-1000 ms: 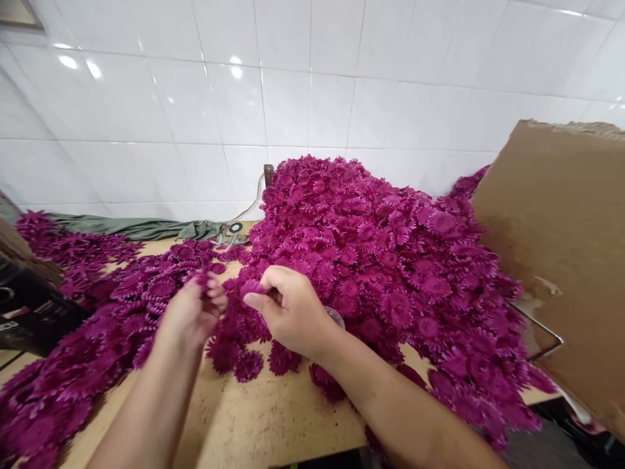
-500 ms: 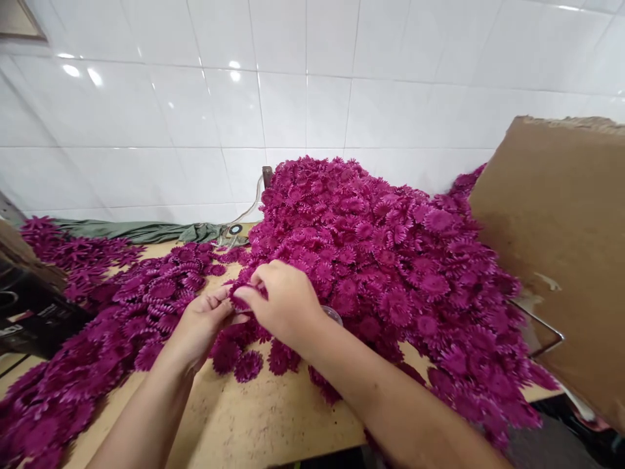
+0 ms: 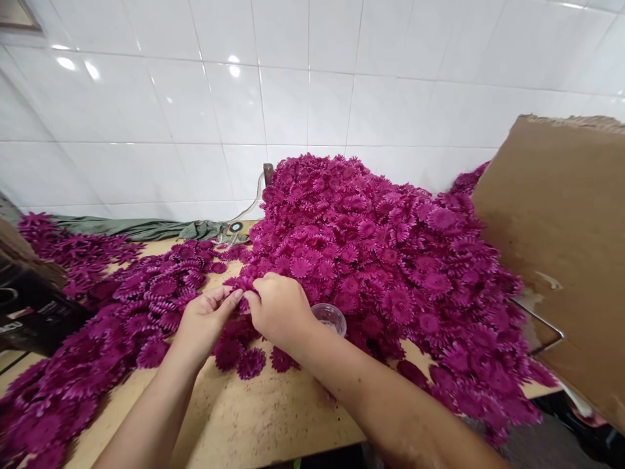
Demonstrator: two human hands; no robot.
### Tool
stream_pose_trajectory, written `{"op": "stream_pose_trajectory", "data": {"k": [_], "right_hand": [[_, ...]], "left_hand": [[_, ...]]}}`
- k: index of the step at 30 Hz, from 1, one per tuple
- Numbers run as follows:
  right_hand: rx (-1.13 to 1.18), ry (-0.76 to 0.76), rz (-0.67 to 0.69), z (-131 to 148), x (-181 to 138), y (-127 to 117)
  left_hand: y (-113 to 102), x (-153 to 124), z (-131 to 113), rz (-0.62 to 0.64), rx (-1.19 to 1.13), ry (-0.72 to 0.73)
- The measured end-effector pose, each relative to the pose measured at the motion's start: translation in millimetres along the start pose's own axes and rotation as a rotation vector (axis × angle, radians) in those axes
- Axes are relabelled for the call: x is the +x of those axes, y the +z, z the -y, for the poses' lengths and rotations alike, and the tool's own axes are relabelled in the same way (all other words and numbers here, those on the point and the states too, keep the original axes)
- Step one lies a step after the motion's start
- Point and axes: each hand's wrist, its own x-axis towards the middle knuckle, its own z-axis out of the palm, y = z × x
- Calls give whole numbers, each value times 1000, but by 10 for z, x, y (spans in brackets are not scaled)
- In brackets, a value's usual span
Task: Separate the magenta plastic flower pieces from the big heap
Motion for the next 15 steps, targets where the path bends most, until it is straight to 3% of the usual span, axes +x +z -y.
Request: {"op": "stream_pose_trajectory", "data": {"k": [6,8,11,13,15], "right_hand": [[93,16,-128,28,0,30],[164,24,-172,34,-61,-80],[336,77,-275,-61,-173,-364],[349,114,-315,-177,-201,-516],[356,143,-243,-282,-169,-554]], "left_hand": [[-40,129,19,-97,61,70],[-171,222,63,-267,72,43],[-453,316,146,-674,37,-80],[-552,307,164,-668,19,-81],[-496,238,114,-440,74,4]]}}
